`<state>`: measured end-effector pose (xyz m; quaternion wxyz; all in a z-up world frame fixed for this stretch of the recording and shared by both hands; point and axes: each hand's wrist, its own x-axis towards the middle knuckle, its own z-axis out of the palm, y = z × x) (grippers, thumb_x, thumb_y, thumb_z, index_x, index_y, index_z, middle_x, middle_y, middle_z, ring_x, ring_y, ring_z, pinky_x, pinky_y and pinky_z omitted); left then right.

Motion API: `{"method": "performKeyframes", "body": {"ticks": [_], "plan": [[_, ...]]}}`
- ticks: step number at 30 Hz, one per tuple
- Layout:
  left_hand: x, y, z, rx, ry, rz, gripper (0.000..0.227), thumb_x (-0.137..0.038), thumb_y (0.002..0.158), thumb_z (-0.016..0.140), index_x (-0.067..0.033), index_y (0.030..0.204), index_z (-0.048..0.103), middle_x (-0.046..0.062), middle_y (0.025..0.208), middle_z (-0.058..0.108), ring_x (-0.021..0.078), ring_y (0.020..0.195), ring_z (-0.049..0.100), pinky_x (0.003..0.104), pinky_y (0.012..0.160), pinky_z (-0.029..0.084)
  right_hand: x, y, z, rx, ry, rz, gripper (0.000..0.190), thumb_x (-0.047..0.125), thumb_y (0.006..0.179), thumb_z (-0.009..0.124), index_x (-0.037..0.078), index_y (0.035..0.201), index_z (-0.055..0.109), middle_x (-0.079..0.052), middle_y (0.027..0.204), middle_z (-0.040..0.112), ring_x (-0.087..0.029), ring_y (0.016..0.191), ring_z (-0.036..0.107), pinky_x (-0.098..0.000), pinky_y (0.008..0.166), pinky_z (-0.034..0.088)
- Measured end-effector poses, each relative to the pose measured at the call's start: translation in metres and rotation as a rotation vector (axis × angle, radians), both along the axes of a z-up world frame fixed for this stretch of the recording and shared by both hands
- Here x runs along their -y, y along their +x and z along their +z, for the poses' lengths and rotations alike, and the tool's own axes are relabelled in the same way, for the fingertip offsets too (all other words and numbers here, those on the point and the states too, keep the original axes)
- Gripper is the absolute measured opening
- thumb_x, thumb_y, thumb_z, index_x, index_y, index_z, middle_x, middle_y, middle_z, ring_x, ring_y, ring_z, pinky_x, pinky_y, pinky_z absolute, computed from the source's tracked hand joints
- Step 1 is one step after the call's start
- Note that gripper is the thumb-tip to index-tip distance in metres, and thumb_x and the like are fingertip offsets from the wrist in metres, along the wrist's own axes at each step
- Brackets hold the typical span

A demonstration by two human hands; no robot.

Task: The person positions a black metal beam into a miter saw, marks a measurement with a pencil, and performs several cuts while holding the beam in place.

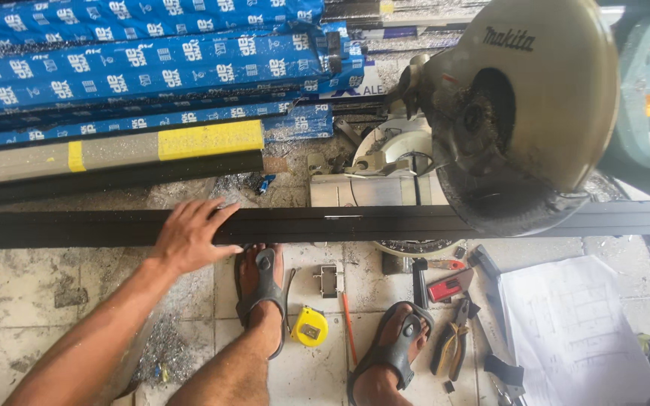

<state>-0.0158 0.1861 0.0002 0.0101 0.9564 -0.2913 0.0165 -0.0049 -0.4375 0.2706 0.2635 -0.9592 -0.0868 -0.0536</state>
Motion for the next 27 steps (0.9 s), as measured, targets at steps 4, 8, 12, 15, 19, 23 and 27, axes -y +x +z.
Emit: {"method": "performKeyframes", "body": {"ticks": [4,8,12,15,19,23,27], "plan": [[-0.003,0.014,-0.009,-0.047,-0.048,0.006,0.090,-0.076,0.070,0.077,-0.0373,0.147,0.054,0.004,0.121,0.069,0.0247,0.109,0.070,0.044,0.097,0.055,0.062,0.032,-0.056,-0.067,-0.141,-0.068,0.044,0.016,0.090,0.073,0.007,0.080,0.031,-0.002,0.083,0.024,-0.020,0.077,0.026,-0.0307,0.079,0.021],[0.034,0.029,-0.032,0.003,-0.107,-0.021,0.099,-0.085,0.067,0.075,-0.0339,0.149,0.055,0.012,0.126,0.070,0.0300,0.107,0.069,0.054,0.091,0.057,0.073,0.060,-0.040,-0.469,0.182,-0.695,0.066,0.060,0.101,0.046,0.019,0.152,0.053,-0.018,0.129,0.052,-0.029,0.116,0.048,-0.0429,0.096,0.033],[0.082,0.042,-0.018,0.051,-0.147,0.007,0.095,-0.083,0.068,0.076,-0.0323,0.147,0.059,0.009,0.124,0.071,0.0309,0.100,0.069,0.045,0.083,0.054,-0.048,0.037,0.058,-0.425,0.334,-0.541,0.051,0.029,0.103,0.057,0.029,0.153,0.046,0.001,0.114,0.053,-0.020,0.084,0.052,-0.0322,0.080,0.046],[0.095,0.044,-0.018,0.112,-0.184,0.002,0.092,-0.080,0.065,0.081,-0.0311,0.141,0.065,0.009,0.114,0.071,0.0319,0.091,0.068,0.047,0.078,0.053,-0.067,0.021,0.066,-0.181,0.362,-0.379,0.094,-0.012,0.090,0.052,0.031,0.165,0.016,-0.003,0.159,0.030,-0.021,0.084,0.044,-0.0349,0.052,0.042],[0.101,0.042,-0.021,0.124,-0.203,0.010,0.092,-0.080,0.062,0.082,-0.0307,0.138,0.067,0.009,0.116,0.073,0.0317,0.096,0.070,0.047,0.080,0.053,-0.023,0.011,0.043,0.119,-0.196,0.009,0.049,-0.001,0.081,0.075,0.004,0.126,0.055,-0.023,0.175,0.014,-0.025,0.163,0.016,-0.0400,0.130,0.020],[0.105,0.045,-0.023,0.115,-0.195,0.000,0.094,-0.083,0.064,0.081,-0.0288,0.140,0.066,0.009,0.113,0.073,0.0318,0.092,0.070,0.048,0.080,0.052,-0.022,-0.011,0.032,0.415,-1.105,0.019,0.034,0.054,0.077,0.077,0.030,0.055,0.066,-0.012,0.182,0.047,-0.021,0.172,0.036,-0.0342,0.094,0.066],[0.105,0.049,-0.033,0.134,-0.211,-0.024,0.095,-0.082,0.065,0.081,-0.0291,0.141,0.066,0.010,0.116,0.071,0.0337,0.098,0.069,0.053,0.084,0.053,-0.148,-0.030,0.086,-0.229,-0.296,-0.587,0.080,0.004,0.075,0.055,0.014,0.152,0.034,-0.008,0.129,0.052,-0.038,0.089,0.057,-0.0547,0.073,0.044]]}}
